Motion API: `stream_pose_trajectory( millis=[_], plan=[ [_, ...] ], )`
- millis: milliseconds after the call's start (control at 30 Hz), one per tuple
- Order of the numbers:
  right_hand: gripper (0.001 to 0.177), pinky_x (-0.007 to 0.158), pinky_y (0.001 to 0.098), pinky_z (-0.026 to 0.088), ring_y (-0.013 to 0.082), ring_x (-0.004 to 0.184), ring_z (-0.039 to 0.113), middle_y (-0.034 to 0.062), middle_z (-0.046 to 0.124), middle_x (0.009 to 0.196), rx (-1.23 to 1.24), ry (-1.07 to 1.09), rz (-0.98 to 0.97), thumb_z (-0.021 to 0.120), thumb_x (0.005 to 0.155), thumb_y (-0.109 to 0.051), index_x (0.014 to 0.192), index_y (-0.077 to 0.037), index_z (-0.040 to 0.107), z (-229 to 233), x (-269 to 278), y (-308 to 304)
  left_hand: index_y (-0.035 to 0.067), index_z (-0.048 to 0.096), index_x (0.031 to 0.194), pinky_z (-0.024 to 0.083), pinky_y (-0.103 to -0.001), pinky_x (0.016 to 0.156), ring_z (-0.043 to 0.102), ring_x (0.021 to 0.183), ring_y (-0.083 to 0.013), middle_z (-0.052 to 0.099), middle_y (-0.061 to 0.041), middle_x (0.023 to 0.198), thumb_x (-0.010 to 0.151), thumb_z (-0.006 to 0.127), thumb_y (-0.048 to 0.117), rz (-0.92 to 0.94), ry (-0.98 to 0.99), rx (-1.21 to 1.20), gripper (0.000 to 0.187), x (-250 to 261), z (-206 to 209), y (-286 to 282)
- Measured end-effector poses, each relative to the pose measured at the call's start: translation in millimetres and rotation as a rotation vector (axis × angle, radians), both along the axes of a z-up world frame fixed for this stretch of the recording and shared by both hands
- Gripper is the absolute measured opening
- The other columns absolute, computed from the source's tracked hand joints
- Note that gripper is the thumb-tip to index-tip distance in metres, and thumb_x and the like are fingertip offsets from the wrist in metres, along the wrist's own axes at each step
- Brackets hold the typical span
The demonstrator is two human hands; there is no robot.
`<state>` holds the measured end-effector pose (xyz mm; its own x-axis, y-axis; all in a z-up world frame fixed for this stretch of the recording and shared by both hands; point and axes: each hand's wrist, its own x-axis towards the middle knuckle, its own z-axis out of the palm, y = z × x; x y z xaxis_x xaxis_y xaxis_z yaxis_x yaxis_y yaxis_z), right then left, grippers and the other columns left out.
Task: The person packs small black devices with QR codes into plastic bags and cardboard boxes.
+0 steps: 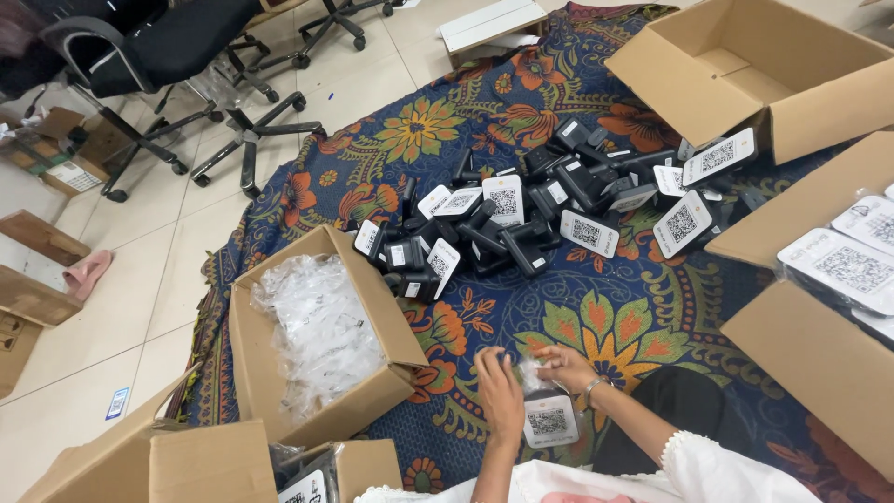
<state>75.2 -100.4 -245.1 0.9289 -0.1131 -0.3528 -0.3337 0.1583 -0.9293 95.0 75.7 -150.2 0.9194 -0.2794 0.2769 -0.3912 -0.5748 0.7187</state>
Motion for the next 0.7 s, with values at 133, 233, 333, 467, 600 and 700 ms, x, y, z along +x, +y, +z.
stream_pose_trajectory(
  millis=[133, 233, 333, 467, 600, 700],
  plan=[
    [0.034, 0.074, 0.0265, 0.057, 0.0134, 0.083, 0.07, 0.0055, 0.076, 0.093, 0.073, 0.069, -0.028, 0.074, 0.088, -0.002, 0.121, -0.003, 0.068, -35, 7, 3, 0.002, 0.057, 0.119, 0.056, -0.041, 0.085, 0.066, 0.106, -0.0312, 0.06, -0.015, 0.121, 0.103, 0.065, 0.021, -0.191, -0.141, 0.147, 0.027, -23, 8, 8],
    [0.027, 0.076, 0.029, 0.058, 0.0154, 0.087, 0.071, 0.0055, 0.077, 0.097, 0.104, 0.158, -0.097, 0.069, 0.094, -0.014, 0.117, -0.001, 0.073, -62, 12, 6, -0.006, 0.052, 0.127, 0.053, -0.046, 0.087, 0.063, 0.107, -0.0374, 0.059, -0.02, 0.12, 0.09, 0.076, 0.027, -0.465, -0.134, 0.293, 0.055, -28, 2, 14],
    [0.037, 0.078, 0.0338, 0.058, 0.0179, 0.089, 0.07, 0.0074, 0.077, 0.1, 0.191, 0.211, -0.177, 0.06, 0.098, -0.031, 0.116, -0.003, 0.075, -74, 5, 3, -0.006, 0.052, 0.129, 0.051, -0.048, 0.088, 0.063, 0.107, -0.0402, 0.063, -0.022, 0.117, 0.08, 0.08, 0.026, -0.526, -0.122, 0.305, 0.065, -23, -17, 15],
    [0.049, 0.084, 0.0351, 0.054, 0.0197, 0.096, 0.069, 0.009, 0.074, 0.106, 0.158, 0.101, -0.309, 0.059, 0.099, -0.047, 0.12, -0.004, 0.073, -128, -7, -23, 0.002, 0.058, 0.126, 0.053, -0.047, 0.087, 0.067, 0.104, -0.0394, 0.07, -0.022, 0.109, 0.088, 0.078, 0.029, -0.42, 0.129, 0.358, 0.051, -9, -27, 11],
    [0.059, 0.093, 0.0385, 0.047, 0.0221, 0.112, 0.062, 0.0089, 0.07, 0.12, 0.023, 0.179, -0.403, 0.062, 0.095, -0.055, 0.13, -0.008, 0.068, -60, -47, -48, 0.002, 0.065, 0.12, 0.054, -0.044, 0.085, 0.071, 0.099, -0.0371, 0.074, -0.023, 0.104, 0.093, 0.073, 0.029, -0.262, 0.276, 0.169, 0.039, 20, -61, 3],
    [0.066, 0.104, 0.0458, 0.046, 0.0244, 0.127, 0.058, 0.0063, 0.067, 0.131, 0.054, 0.245, -0.438, 0.062, 0.09, -0.058, 0.141, -0.015, 0.057, 19, -80, -61, 0.0, 0.067, 0.115, 0.055, -0.038, 0.082, 0.073, 0.093, -0.0287, 0.076, -0.018, 0.101, 0.092, 0.072, 0.029, -0.161, 0.292, -0.133, 0.037, 39, -79, -22]
  ],
)
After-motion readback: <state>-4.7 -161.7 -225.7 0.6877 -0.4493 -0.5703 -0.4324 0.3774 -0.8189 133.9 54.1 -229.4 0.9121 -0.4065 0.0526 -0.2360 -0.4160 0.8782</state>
